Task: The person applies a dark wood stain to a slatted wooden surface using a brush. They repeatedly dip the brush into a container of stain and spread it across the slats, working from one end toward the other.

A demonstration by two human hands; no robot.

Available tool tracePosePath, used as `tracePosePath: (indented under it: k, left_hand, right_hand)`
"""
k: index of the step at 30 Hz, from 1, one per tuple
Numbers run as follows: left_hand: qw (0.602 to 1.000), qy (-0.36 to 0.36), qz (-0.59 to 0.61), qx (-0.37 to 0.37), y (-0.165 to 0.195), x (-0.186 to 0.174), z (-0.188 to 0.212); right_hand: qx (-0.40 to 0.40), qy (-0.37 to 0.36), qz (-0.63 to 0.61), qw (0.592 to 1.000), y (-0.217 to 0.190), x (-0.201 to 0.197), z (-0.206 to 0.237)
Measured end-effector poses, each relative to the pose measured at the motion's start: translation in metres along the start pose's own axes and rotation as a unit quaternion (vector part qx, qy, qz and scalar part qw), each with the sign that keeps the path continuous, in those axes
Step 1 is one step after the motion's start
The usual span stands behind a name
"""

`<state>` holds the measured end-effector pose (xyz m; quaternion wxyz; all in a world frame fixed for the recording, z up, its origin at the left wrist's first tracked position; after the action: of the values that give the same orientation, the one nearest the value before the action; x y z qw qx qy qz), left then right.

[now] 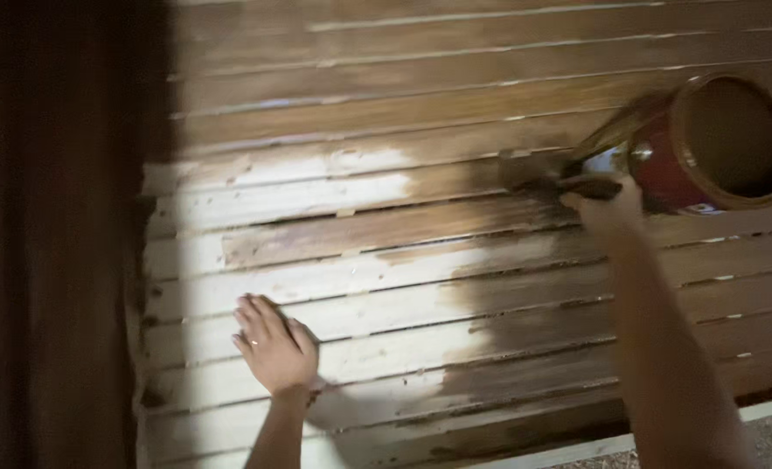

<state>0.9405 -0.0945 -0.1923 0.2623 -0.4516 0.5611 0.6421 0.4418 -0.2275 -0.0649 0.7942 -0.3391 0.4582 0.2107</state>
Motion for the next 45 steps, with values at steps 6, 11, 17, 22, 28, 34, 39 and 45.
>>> tracePosePath:
  k: [6,11,17,22,28,34,39,45]
  left_hand:
    - [0.966,-0.138,0.113,0.184,0.133,0.071,0.029]
    - [0.969,-0.156,0.088,0.173,0.168,0.094,0.029]
    - [0.971,-0.163,0.058,0.166,0.163,0.091,0.030]
    - [0.971,-0.177,0.033,0.156,0.162,0.096,0.029]
    - [0.972,-0.185,0.038,0.143,0.159,0.096,0.027]
    - [0.971,-0.172,0.024,0.162,0.160,0.096,0.026]
    - [0.973,-0.168,0.008,0.157,0.159,0.098,0.028]
    - [0.974,-0.174,0.019,0.146,0.158,0.097,0.028]
  right_hand:
    - [-0.073,0.121,0.009,0.990,0.011,0.006,-0.001]
    - [0.103,0.305,-0.263,0.910,0.026,0.047,0.023]
    - [-0.021,0.114,-0.110,0.987,0.020,0.065,0.016]
    - [-0.003,0.234,-0.266,0.935,0.030,0.058,0.011]
    - [-0.140,0.156,-0.176,0.962,0.035,0.052,0.013]
    - [-0.101,0.159,-0.217,0.958,0.112,0.021,-0.031]
    - [-0.024,0.353,-0.125,0.927,0.120,0.031,-0.027]
    - [-0.048,0.285,0.076,0.954,0.038,0.092,-0.006]
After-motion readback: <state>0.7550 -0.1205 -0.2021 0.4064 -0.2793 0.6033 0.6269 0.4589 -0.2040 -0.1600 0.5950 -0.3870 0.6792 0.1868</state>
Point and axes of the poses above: each hand's wrist, its own z-axis away from the middle knuckle, its own x-axis out of the palm, y = z × x, the point moved 5 cm from there along -z, towards the middle knuckle, and after that the axes turned 12 degrees about z, right-handed, at the moved point
